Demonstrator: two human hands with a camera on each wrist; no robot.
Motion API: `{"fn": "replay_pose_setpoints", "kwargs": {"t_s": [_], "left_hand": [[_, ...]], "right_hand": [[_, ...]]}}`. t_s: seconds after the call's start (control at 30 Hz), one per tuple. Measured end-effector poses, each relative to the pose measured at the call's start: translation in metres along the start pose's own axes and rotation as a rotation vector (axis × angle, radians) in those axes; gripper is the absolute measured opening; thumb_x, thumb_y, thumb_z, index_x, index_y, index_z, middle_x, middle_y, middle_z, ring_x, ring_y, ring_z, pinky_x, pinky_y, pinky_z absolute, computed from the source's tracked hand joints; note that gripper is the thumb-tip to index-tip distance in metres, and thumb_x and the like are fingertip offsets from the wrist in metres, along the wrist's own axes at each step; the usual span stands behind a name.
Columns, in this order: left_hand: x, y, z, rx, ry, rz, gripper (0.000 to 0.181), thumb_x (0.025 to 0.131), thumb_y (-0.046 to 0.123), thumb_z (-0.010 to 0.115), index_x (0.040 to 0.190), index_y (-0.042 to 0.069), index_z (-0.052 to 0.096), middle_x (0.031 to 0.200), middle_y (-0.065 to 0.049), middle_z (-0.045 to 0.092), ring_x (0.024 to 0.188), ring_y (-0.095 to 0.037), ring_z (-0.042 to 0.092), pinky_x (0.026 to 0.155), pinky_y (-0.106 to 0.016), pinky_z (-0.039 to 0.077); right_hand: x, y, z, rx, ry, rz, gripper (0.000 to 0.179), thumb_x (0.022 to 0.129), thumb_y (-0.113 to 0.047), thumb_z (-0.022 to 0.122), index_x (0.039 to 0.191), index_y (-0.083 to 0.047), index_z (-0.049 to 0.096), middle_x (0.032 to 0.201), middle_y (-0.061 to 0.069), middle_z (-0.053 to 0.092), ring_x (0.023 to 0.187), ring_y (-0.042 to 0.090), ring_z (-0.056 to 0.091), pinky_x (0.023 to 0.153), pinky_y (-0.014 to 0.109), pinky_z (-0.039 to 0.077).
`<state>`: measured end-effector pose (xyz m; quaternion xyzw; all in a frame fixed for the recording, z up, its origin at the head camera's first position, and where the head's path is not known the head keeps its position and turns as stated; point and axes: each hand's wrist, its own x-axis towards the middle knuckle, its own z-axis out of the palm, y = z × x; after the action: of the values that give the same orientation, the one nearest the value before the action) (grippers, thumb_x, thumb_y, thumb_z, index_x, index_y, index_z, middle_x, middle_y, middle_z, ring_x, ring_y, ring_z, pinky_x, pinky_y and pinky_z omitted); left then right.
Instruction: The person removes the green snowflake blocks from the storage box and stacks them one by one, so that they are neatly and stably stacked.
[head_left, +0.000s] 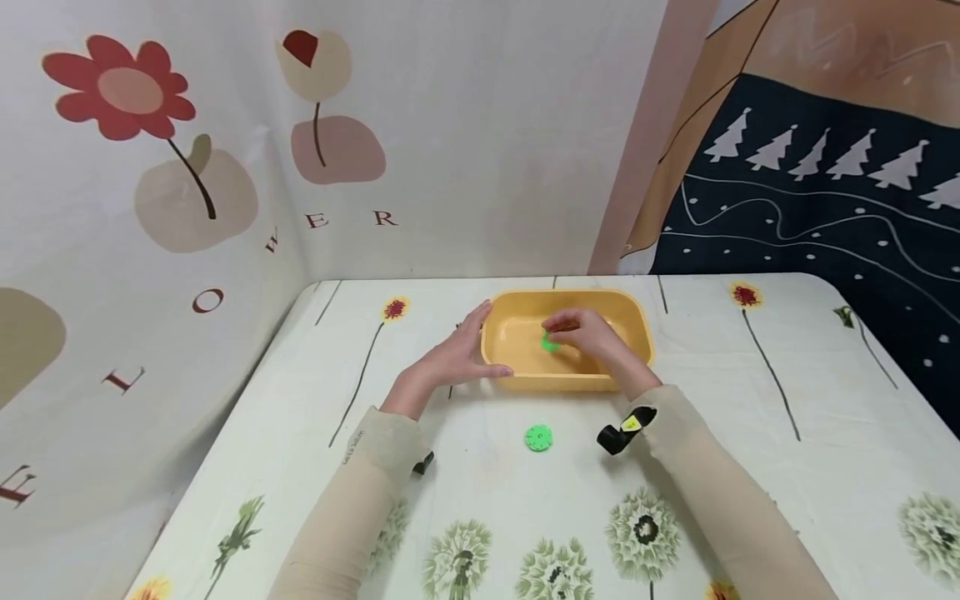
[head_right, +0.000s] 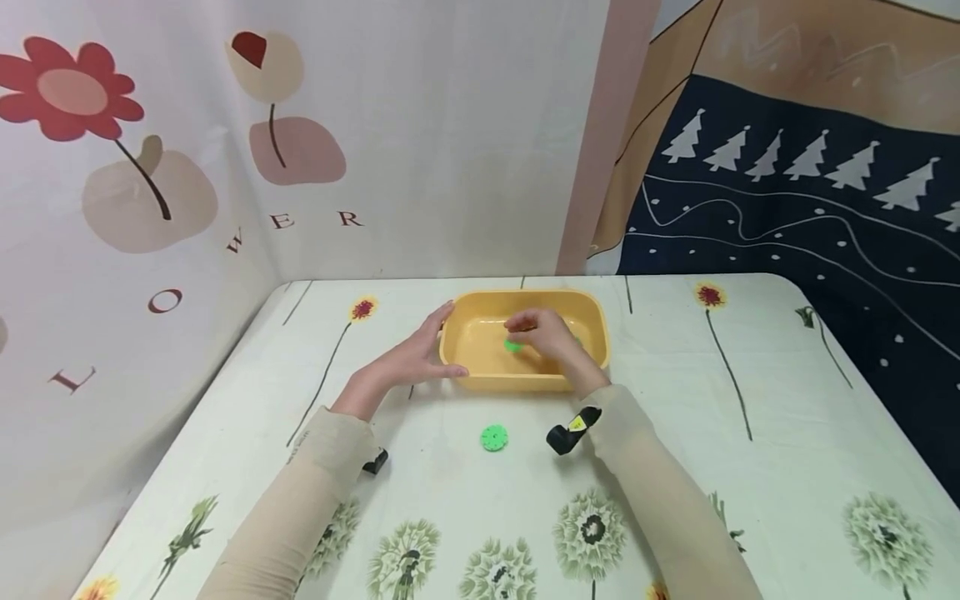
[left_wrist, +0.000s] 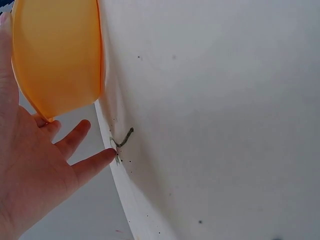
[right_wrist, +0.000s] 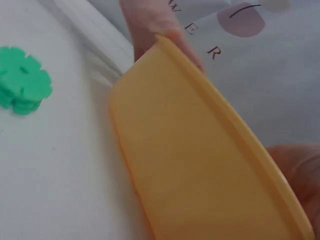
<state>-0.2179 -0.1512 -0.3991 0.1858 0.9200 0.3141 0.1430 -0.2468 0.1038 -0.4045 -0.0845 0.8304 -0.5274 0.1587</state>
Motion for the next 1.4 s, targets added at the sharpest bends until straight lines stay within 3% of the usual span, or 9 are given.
{"fn": "replay_pose_setpoints", "kwargs": {"t_s": [0.2,0.47,0.67,0.8,0.97,1.4], "left_hand": [[-0.001,-0.004,-0.002,0.001,0.008,-0.003,0.121,0.080,0.056,0.078,0.161,0.019,-0.004,0.170,0.001,-0.004,0.156,-0.028,0.013,0.123,-0.054,0.023],[-0.001,-0.004,-0.003,0.013,0.001,-0.007,0.123,0.079,0.058,0.078,0.161,0.018,-0.004,0.170,0.000,-0.004,0.156,-0.029,0.013,0.123,-0.054,0.023],[-0.003,-0.003,-0.002,-0.001,0.011,-0.009,0.122,0.079,0.056,0.078,0.161,0.019,-0.004,0.170,0.000,-0.003,0.156,-0.029,0.015,0.123,-0.053,0.024],[-0.004,-0.003,0.000,-0.013,0.003,0.004,0.122,0.080,0.055,0.078,0.161,0.019,-0.005,0.170,0.000,-0.004,0.156,-0.029,0.014,0.124,-0.053,0.023],[-0.003,-0.003,0.001,-0.008,0.005,0.006,0.123,0.080,0.056,0.078,0.161,0.018,-0.005,0.170,0.000,-0.004,0.156,-0.027,0.013,0.125,-0.051,0.022],[-0.001,0.000,0.002,0.008,0.005,-0.003,0.122,0.079,0.056,0.078,0.161,0.018,-0.004,0.170,-0.001,-0.002,0.157,-0.027,0.011,0.124,-0.053,0.022]], "right_hand": [[0.003,-0.001,0.007,-0.143,-0.058,-0.065,0.029,0.091,-0.002,0.068,0.120,0.003,0.067,0.121,0.021,0.067,0.108,0.029,0.062,0.096,0.034,0.051],[0.004,-0.002,0.011,-0.204,-0.060,-0.065,0.032,0.087,0.000,0.072,0.119,-0.002,0.069,0.110,0.015,0.064,0.096,0.023,0.056,0.074,0.023,0.047],[0.004,-0.002,0.012,-0.303,-0.088,-0.086,0.035,0.085,0.002,0.072,0.120,0.001,0.068,0.110,0.016,0.065,0.096,0.024,0.055,0.078,0.026,0.048],[0.003,-0.002,0.014,-0.377,-0.118,-0.111,0.029,0.085,0.002,0.073,0.114,0.001,0.070,0.098,0.011,0.064,0.089,0.021,0.054,0.077,0.026,0.048],[0.002,-0.001,0.015,-0.385,-0.123,-0.112,0.021,0.085,0.003,0.073,0.105,-0.001,0.071,0.088,0.008,0.059,0.083,0.019,0.051,0.072,0.024,0.044],[-0.001,-0.002,0.013,-0.340,-0.128,-0.141,0.024,0.083,0.007,0.073,0.103,-0.002,0.065,0.093,0.010,0.060,0.086,0.019,0.055,0.074,0.023,0.049]]}}
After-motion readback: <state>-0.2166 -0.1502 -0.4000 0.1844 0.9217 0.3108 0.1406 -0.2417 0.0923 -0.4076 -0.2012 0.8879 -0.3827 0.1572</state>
